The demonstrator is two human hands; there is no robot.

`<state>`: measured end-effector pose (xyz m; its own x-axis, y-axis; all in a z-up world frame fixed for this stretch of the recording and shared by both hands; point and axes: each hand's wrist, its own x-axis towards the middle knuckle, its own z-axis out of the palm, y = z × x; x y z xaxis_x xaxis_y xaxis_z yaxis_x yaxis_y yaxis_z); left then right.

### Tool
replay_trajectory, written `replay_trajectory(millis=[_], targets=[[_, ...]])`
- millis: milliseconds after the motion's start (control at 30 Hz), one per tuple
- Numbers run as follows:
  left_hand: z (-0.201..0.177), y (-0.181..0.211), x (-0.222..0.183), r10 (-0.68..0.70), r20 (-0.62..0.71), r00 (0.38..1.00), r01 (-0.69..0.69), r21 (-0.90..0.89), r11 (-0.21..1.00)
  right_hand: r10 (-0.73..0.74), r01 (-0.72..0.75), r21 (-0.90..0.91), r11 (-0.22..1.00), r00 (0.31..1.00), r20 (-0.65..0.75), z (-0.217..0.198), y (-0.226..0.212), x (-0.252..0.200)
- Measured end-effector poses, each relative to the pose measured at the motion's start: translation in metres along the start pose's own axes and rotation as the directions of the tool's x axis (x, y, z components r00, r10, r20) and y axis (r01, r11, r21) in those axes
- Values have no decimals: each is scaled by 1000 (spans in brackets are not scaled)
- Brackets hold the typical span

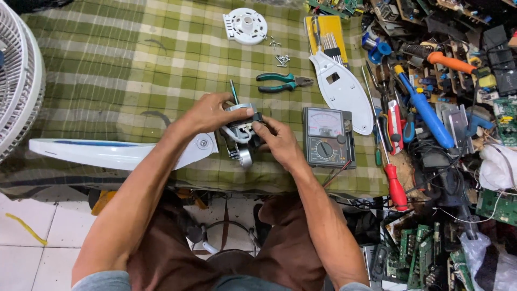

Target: Disassembling a fan motor by removing screws and prying open the outer casing

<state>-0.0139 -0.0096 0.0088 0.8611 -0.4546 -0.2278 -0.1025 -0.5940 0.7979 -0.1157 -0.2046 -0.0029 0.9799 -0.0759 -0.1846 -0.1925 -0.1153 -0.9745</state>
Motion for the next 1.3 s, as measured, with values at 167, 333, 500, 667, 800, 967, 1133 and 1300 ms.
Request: replay_trajectory(millis=[167, 333, 500, 667, 800, 967, 1133, 1300], targets=[[0, -2, -2, 33, -61, 998, -22, 174, 985, 14, -17, 52, 999, 999, 45, 0, 13, 9], [-6, -6, -3, 12, -12, 1000, -10, 98, 995, 23, -28, 80, 996, 998, 56, 1, 11, 12], [0, -20, 5, -3, -40, 999, 3, 0, 1000, 29, -35, 85, 996, 997, 70, -2, 24, 18], [-10, 14, -21, -17, -9, 1000, 17, -30, 999, 27, -35, 104, 994, 996, 79, -5, 25, 18], [-16, 32, -40, 4, -11, 1000, -3, 34, 999, 33, -44, 130, 990, 996, 80, -3, 20, 15], [-8, 0, -47, 274, -192, 942, -265, 73, 962, 1, -7, 58, 998, 996, 92, -10, 12, 12], [3, -20, -60, 565, -266, 781, -550, 136, 824, -18, 24, -65, 998, 995, 96, -9, 3, 1], [9, -32, -53, 647, -268, 714, -618, 191, 762, -50, 71, -202, 977, 993, 107, -8, -4, -5]])
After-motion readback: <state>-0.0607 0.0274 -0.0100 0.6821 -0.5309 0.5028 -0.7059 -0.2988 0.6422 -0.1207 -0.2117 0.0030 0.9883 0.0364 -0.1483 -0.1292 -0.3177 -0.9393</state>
